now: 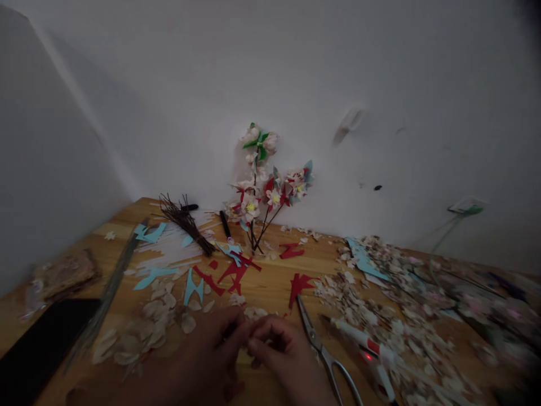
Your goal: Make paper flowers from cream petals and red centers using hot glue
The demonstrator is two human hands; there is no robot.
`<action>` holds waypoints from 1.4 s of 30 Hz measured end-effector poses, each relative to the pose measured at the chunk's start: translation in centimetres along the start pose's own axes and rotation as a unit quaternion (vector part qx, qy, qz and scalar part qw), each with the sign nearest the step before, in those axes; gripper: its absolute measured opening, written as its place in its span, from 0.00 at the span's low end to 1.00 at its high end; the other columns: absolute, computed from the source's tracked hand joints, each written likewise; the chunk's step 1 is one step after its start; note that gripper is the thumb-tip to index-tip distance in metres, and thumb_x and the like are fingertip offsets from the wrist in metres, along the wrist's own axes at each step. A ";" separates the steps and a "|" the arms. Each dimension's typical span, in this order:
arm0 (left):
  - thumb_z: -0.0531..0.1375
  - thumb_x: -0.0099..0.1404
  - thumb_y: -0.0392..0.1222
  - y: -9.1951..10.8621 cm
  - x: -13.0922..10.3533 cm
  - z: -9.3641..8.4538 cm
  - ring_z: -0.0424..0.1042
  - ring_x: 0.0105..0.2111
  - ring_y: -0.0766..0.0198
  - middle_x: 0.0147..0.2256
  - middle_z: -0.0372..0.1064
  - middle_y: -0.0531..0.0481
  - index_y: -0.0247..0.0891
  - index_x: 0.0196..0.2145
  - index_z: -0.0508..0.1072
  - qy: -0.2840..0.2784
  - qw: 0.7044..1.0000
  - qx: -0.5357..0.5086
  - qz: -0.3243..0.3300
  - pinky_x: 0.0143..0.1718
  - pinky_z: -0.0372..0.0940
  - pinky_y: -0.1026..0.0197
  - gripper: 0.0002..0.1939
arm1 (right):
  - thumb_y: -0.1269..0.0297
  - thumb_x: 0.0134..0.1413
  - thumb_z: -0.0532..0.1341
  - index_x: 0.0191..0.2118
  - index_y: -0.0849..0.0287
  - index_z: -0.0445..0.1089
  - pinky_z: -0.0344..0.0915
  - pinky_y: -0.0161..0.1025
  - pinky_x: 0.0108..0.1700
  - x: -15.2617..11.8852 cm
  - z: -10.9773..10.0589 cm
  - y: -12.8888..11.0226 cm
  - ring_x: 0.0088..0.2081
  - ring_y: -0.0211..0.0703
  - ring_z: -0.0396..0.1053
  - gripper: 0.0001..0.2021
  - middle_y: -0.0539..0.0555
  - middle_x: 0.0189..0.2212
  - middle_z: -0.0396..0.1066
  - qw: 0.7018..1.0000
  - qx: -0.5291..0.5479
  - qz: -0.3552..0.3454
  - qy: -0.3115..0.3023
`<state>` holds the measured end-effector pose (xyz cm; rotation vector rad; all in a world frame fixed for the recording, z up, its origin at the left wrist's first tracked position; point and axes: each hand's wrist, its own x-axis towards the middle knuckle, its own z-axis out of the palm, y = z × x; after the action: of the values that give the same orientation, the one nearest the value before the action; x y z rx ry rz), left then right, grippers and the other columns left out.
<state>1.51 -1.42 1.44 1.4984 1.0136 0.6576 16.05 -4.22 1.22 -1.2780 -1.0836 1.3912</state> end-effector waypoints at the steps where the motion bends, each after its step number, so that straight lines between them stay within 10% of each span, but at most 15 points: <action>1: 0.53 0.60 0.53 -0.2 0.3 -0.1 0.59 0.14 0.69 0.14 0.55 0.61 0.40 0.22 0.61 0.015 0.999 -0.033 -0.007 0.16 0.54 0.68 0.17 | 0.57 0.33 0.71 0.19 0.59 0.69 0.64 0.32 0.25 -0.1 0.1 -0.1 0.23 0.35 0.66 0.13 0.49 0.23 0.71 1.000 0.008 -0.002 -0.003; 6: 0.54 0.58 0.57 -0.6 1.3 -1.3 0.59 0.12 0.70 0.12 0.54 0.63 0.41 0.19 0.58 0.118 0.988 -0.102 0.006 0.17 0.61 0.67 0.20 | 0.56 0.34 0.71 0.21 0.59 0.71 0.67 0.33 0.28 -0.5 0.2 -0.3 0.27 0.38 0.69 0.13 0.51 0.27 0.74 0.999 0.051 0.002 0.013; 14: 0.54 0.57 0.61 -0.3 0.8 -0.5 0.55 0.09 0.73 0.10 0.54 0.63 0.39 0.18 0.60 -0.002 0.993 -0.114 -0.037 0.12 0.50 0.70 0.23 | 0.59 0.32 0.73 0.26 0.58 0.64 0.68 0.34 0.27 -0.2 -0.2 -0.7 0.24 0.37 0.71 0.18 0.47 0.21 0.73 0.987 0.158 0.006 -0.018; 24: 0.64 0.52 0.54 -0.5 0.7 -0.4 0.67 0.17 0.69 0.18 0.67 0.56 0.37 0.24 0.64 -0.095 0.958 -0.269 -0.035 0.15 0.62 0.69 0.18 | 0.64 0.31 0.73 0.23 0.59 0.66 0.67 0.31 0.25 0.4 -0.9 0.9 0.22 0.33 0.67 0.15 0.46 0.21 0.71 0.982 0.181 -0.048 -0.032; 31: 0.64 0.53 0.44 -0.5 -0.3 -0.5 0.71 0.20 0.64 0.19 0.73 0.51 0.39 0.20 0.72 0.076 0.981 0.099 0.151 0.22 0.63 0.64 0.10 | 0.63 0.34 0.72 0.24 0.58 0.72 0.67 0.33 0.26 -0.5 -1.4 -0.9 0.22 0.34 0.67 0.10 0.47 0.21 0.69 0.992 0.119 -0.028 -0.025; 36: 0.60 0.60 0.45 -1.0 -1.1 -1.2 0.75 0.24 0.63 0.23 0.76 0.51 0.40 0.25 0.73 0.071 0.901 0.263 0.336 0.25 0.62 0.66 0.09 | 0.59 0.42 0.68 0.25 0.55 0.76 0.67 0.35 0.30 -1.6 -1.8 -2.3 0.27 0.37 0.70 0.06 0.50 0.28 0.71 0.992 0.076 -0.081 -0.058; 42: 0.59 0.62 0.38 -0.8 -1.7 -1.8 0.75 0.27 0.65 0.27 0.76 0.52 0.42 0.32 0.71 0.028 0.886 0.280 0.369 0.27 0.62 0.67 0.01 | 0.62 0.47 0.65 0.30 0.47 0.78 0.66 0.37 0.31 -2.2 -1.9 -3.3 0.31 0.44 0.72 0.04 0.52 0.29 0.76 0.980 -0.137 -0.128 -0.066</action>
<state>-0.99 -2.00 1.26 2.4372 0.6704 0.9899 18.25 -5.75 4.76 -1.1980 -1.5152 1.1729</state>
